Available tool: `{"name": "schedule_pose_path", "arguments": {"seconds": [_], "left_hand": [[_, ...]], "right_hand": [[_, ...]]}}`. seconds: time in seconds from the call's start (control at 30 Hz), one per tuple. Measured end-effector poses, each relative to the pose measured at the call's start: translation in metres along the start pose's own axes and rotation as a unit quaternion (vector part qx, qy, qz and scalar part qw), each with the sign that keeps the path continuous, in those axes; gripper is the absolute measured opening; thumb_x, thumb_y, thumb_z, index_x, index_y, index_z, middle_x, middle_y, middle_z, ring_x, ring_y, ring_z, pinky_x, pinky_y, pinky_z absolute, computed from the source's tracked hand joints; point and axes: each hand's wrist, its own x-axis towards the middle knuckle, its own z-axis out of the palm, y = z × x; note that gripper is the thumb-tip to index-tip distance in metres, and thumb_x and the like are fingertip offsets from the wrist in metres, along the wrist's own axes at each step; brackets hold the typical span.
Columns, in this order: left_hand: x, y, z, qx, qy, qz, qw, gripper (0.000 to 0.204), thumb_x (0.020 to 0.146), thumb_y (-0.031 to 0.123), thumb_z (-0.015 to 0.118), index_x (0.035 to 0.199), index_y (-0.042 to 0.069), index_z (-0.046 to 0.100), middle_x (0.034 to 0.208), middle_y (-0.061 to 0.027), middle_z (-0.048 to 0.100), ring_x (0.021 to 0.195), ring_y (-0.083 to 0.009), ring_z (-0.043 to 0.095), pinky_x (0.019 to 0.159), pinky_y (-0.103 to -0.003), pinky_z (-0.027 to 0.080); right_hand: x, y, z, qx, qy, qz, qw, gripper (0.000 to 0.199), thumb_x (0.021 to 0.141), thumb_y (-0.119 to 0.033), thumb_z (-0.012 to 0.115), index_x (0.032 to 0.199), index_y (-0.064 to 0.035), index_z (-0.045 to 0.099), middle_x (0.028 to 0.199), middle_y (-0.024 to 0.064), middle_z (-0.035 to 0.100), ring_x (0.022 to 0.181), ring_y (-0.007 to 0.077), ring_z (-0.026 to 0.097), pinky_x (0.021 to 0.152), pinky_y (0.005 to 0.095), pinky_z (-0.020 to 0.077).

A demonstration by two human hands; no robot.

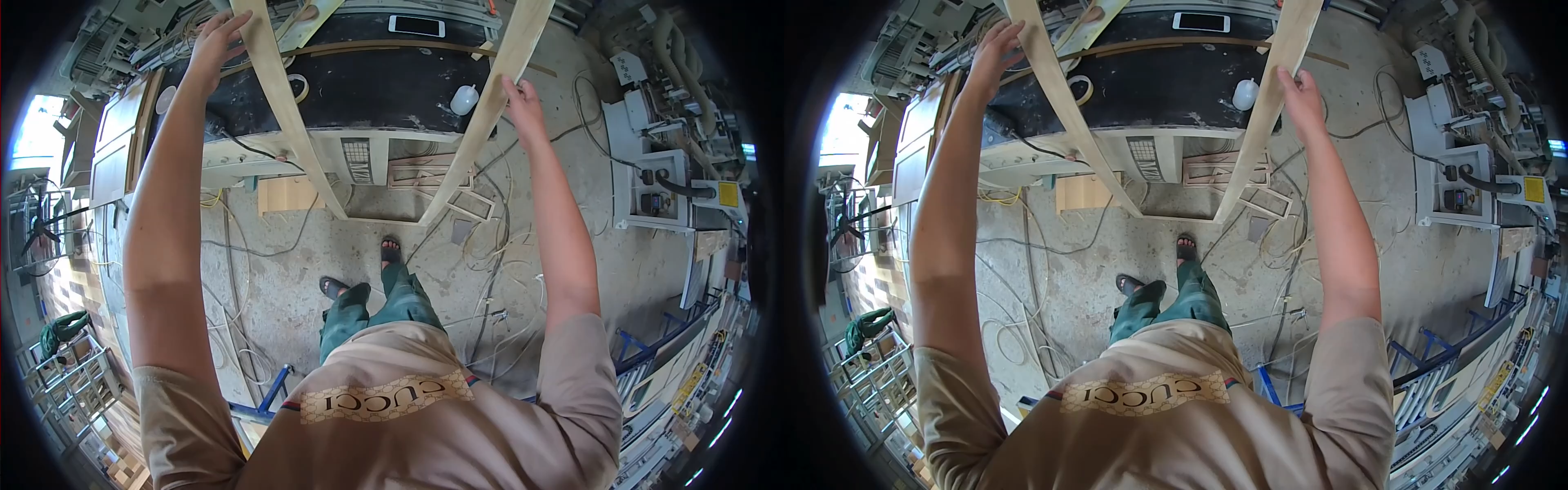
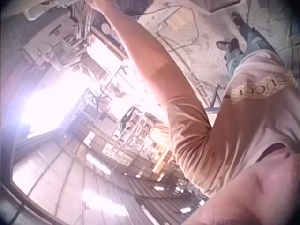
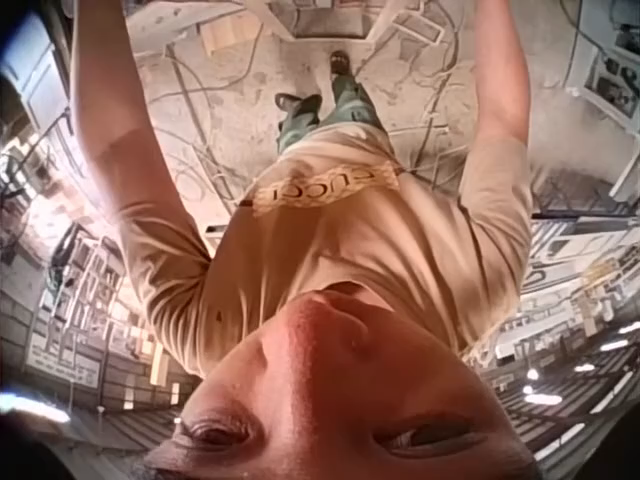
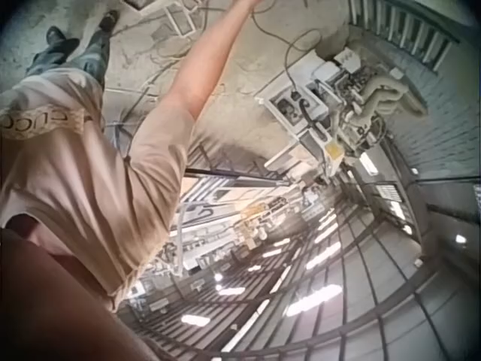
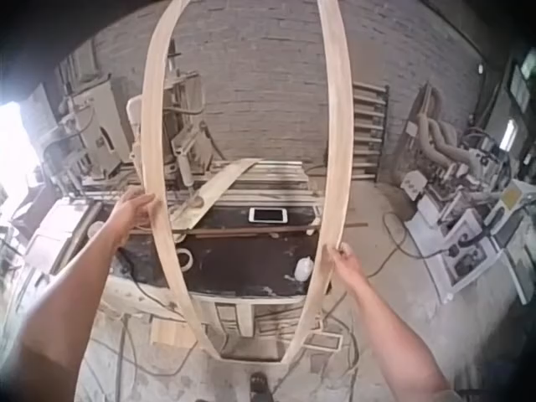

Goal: Assembling curved wooden panels and thin wooden strips on a production line.

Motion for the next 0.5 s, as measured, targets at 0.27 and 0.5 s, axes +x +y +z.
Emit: {"name": "schedule_pose_path", "arguments": {"seconds": [0.27, 0.5], "left_hand": [[0.002, -0.002, 0.009, 0.029, -0.011, -0.024, 0.999, 0.066, 0.09, 0.041, 0.072, 0.144, 0.008, 0.051, 0.134, -0.0076, 0.057, 0.124, -0.0219, 0.053, 0.103, -0.043, 0.047], [-0.006, 0.003, 0.029, 0.023, 0.012, -0.046, 0.999, 0.051, 0.092, 0.033, 0.072, 0.136, 0.013, 0.058, 0.126, -0.005, 0.066, 0.114, -0.0199, 0.062, 0.09, -0.041, 0.051]], "right_hand": [[0.005, -0.004, 0.005, 0.033, -0.01, 0.003, 0.999, 0.041, 0.101, -0.039, 0.063, 0.123, -0.0052, 0.058, 0.112, 0.0061, 0.064, 0.104, 0.0159, 0.062, 0.09, 0.0329, 0.0501], [0.007, 0.003, 0.0, 0.006, -0.016, -0.025, 1.0, 0.032, 0.103, -0.032, 0.06, 0.123, -0.0073, 0.062, 0.101, 0.0008, 0.063, 0.096, 0.0105, 0.059, 0.081, 0.0289, 0.0482]]}}
